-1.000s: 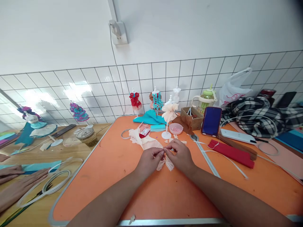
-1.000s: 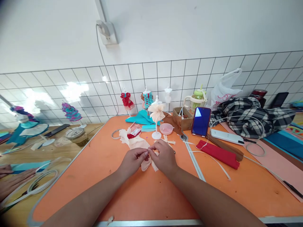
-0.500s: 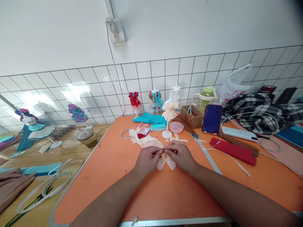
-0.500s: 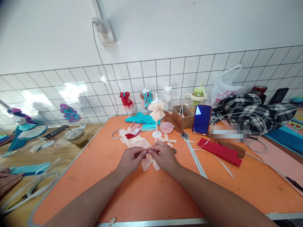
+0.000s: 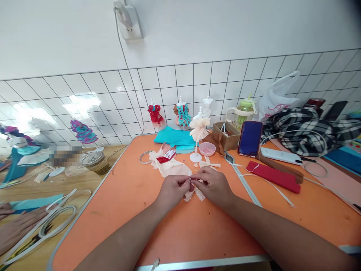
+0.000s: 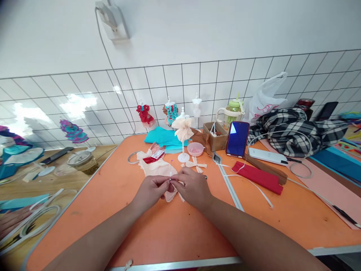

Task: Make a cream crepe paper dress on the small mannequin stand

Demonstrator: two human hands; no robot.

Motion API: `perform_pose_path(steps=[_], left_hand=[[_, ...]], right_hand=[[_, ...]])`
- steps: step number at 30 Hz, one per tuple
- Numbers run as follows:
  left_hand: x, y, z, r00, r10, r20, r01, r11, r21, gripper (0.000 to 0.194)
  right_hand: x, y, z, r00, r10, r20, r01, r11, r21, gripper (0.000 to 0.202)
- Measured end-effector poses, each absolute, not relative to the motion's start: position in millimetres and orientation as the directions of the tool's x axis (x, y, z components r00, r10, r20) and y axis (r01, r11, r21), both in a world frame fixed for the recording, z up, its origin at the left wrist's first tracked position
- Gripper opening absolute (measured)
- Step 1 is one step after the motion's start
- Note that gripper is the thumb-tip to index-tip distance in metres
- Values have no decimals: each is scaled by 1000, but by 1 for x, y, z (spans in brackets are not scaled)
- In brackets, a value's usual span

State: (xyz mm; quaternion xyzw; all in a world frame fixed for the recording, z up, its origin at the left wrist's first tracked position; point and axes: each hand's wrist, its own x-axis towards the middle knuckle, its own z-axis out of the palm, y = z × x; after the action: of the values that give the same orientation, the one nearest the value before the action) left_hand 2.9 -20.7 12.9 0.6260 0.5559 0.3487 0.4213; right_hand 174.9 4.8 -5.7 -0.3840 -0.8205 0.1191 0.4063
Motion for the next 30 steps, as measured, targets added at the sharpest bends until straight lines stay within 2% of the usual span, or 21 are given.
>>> perform_pose_path(steps=[5, 7, 9, 15, 17, 20, 24, 30], left_hand=[[5, -23, 17, 149, 988, -48, 374, -11, 927, 29], [6, -24, 19, 153, 987, -48, 369, -12, 929, 29], [8, -25, 20, 141, 989, -49, 366, -6, 931, 27], [11, -26, 18, 152, 988, -37, 401, -27, 916, 26], [10, -26, 20, 160, 987, 24, 432, -92, 897, 24], [8, -26, 24, 186, 966, 180, 434, -245, 867, 19], [5, -27, 27, 236, 933, 271, 349, -341, 873, 18], [3, -24, 20, 188, 950, 251, 142, -279, 950, 15]], right_hand=[[175, 4, -5, -392, 660, 641, 588, 715, -377, 19], [175, 3, -4, -381, 654, 653, 597, 714, -367, 19], [174, 2, -2, -346, 692, 633, 585, 687, -432, 17], [169, 5, 3, -260, 854, 450, 435, 520, -735, 6], [167, 8, 2, -249, 910, 333, 304, 399, -865, 5], [166, 15, -3, -258, 964, 67, 50, 82, -995, 10], [168, 24, -12, -263, 960, -94, -110, -127, -986, 13], [180, 31, -3, -360, 905, -226, -332, -351, -875, 19]])
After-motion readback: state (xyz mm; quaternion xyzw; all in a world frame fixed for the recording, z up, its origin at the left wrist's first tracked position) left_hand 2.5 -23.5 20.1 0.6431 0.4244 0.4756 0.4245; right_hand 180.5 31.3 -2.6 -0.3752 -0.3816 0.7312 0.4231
